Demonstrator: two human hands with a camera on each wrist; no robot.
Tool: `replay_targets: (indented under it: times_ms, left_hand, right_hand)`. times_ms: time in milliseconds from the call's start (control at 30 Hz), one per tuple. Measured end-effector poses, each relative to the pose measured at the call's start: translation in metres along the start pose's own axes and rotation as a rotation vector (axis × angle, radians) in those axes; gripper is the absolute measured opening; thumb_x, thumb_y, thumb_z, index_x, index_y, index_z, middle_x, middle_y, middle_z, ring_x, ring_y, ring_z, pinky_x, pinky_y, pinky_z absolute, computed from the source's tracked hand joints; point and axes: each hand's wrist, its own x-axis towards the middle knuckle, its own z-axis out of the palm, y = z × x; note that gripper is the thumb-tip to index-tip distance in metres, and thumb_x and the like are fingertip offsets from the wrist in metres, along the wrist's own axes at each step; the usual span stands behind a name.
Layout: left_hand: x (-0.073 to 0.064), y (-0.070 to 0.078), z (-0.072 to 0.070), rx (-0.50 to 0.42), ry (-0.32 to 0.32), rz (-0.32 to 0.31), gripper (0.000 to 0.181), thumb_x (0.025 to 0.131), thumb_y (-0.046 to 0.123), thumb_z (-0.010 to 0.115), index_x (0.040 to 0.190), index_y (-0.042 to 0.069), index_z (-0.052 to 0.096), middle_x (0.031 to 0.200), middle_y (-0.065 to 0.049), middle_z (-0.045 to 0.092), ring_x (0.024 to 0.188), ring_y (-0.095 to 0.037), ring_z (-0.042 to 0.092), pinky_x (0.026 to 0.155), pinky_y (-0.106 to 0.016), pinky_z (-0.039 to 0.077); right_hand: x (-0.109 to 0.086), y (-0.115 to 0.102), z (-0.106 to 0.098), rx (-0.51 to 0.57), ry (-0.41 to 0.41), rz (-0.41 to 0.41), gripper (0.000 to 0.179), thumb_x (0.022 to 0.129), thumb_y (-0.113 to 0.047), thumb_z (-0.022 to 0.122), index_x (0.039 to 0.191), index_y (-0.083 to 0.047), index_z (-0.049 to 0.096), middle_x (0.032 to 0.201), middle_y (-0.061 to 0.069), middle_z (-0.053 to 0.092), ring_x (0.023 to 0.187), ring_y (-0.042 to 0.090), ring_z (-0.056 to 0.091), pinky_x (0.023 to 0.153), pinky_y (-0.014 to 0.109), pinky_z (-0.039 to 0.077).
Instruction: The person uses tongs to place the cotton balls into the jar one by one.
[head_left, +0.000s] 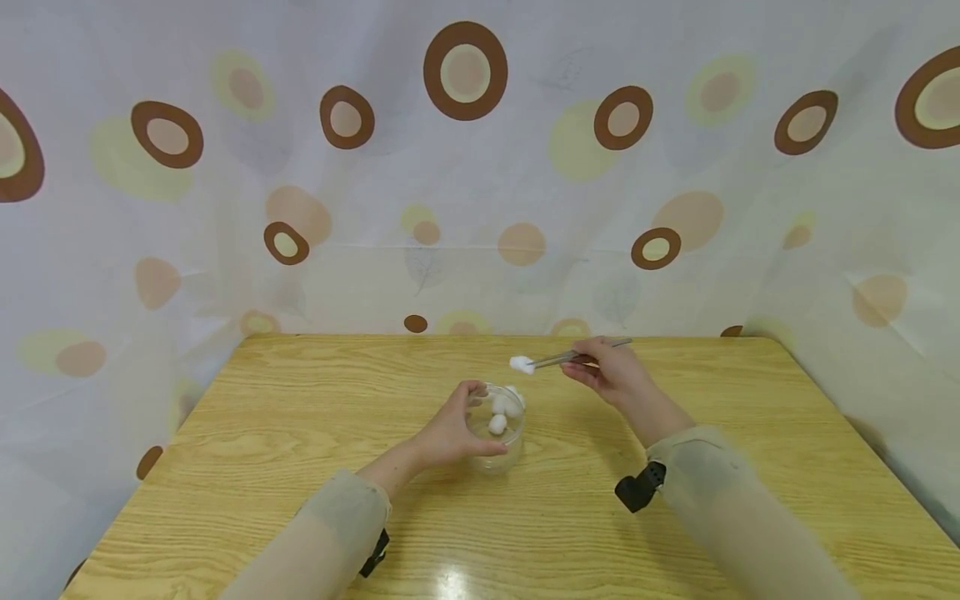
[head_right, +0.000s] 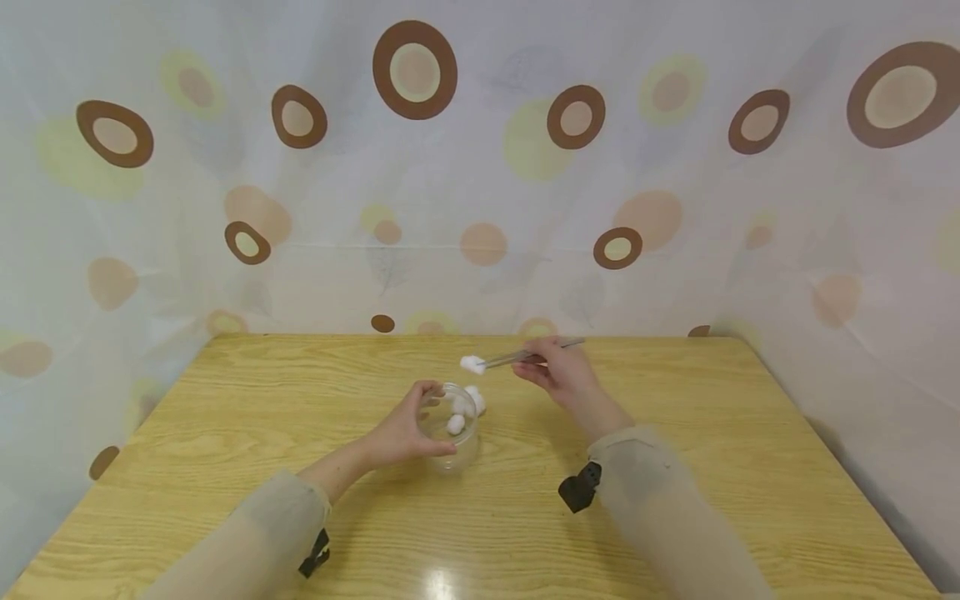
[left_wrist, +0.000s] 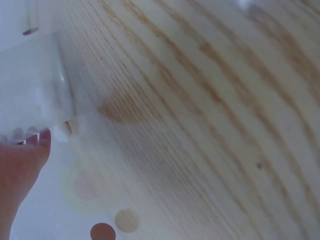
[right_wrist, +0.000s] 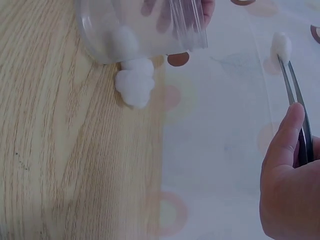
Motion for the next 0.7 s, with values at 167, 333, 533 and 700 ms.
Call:
replay_targets:
  times_ms: [167, 333, 533, 700]
  left_hand:
    - [0.0, 0.0, 0.0, 0.002, 0.002, 0.001, 0.091, 0.073, 0.023, 0.08, 0.141, 0.003, 0.022, 0.148, -0.016, 0.031, 0.137, -0.035, 0.031, 0.108, -0.051, 0.031]
    - [-0.001, 0.0, 0.0, -0.002, -0.002, -0.004, 0.091, 0.074, 0.023, 0.08, 0.142, 0.003, 0.021, 0.148, -0.016, 0.03, 0.137, -0.035, 0.03, 0.107, -0.051, 0.032]
    - [-0.001, 0.0, 0.0, -0.01, -0.003, -0.002, 0.09, 0.074, 0.022, 0.08, 0.141, 0.004, 0.022, 0.147, -0.017, 0.03, 0.137, -0.036, 0.03, 0.107, -0.052, 0.032]
    - [0.0, 0.0, 0.0, -0.015, -0.005, -0.003, 0.091, 0.074, 0.022, 0.08, 0.141, 0.004, 0.022, 0.147, -0.017, 0.029, 0.137, -0.036, 0.03, 0.108, -0.052, 0.031]
  right_hand:
    - [0.001, 0.006, 0.007, -0.047, -0.025, -0.009, 0.027, 0.096, -0.001, 0.044, 0.074, -0.008, 0.057, 0.066, 0.004, 0.059, 0.06, 0.012, 0.066, 0.063, 0.02, 0.055]
    - [0.002, 0.012, 0.011, -0.077, -0.027, 0.001, 0.029, 0.095, -0.001, 0.045, 0.07, -0.009, 0.055, 0.065, 0.004, 0.059, 0.058, 0.013, 0.066, 0.062, 0.02, 0.055]
    - [0.001, 0.019, 0.014, -0.108, -0.037, -0.002, 0.025, 0.096, -0.001, 0.044, 0.072, -0.008, 0.049, 0.066, 0.004, 0.058, 0.058, 0.012, 0.065, 0.063, 0.02, 0.055]
    - [0.003, 0.025, 0.017, -0.131, -0.047, -0.002, 0.026, 0.095, 0.0, 0.044, 0.071, -0.009, 0.047, 0.065, 0.004, 0.058, 0.056, 0.011, 0.065, 0.062, 0.02, 0.055]
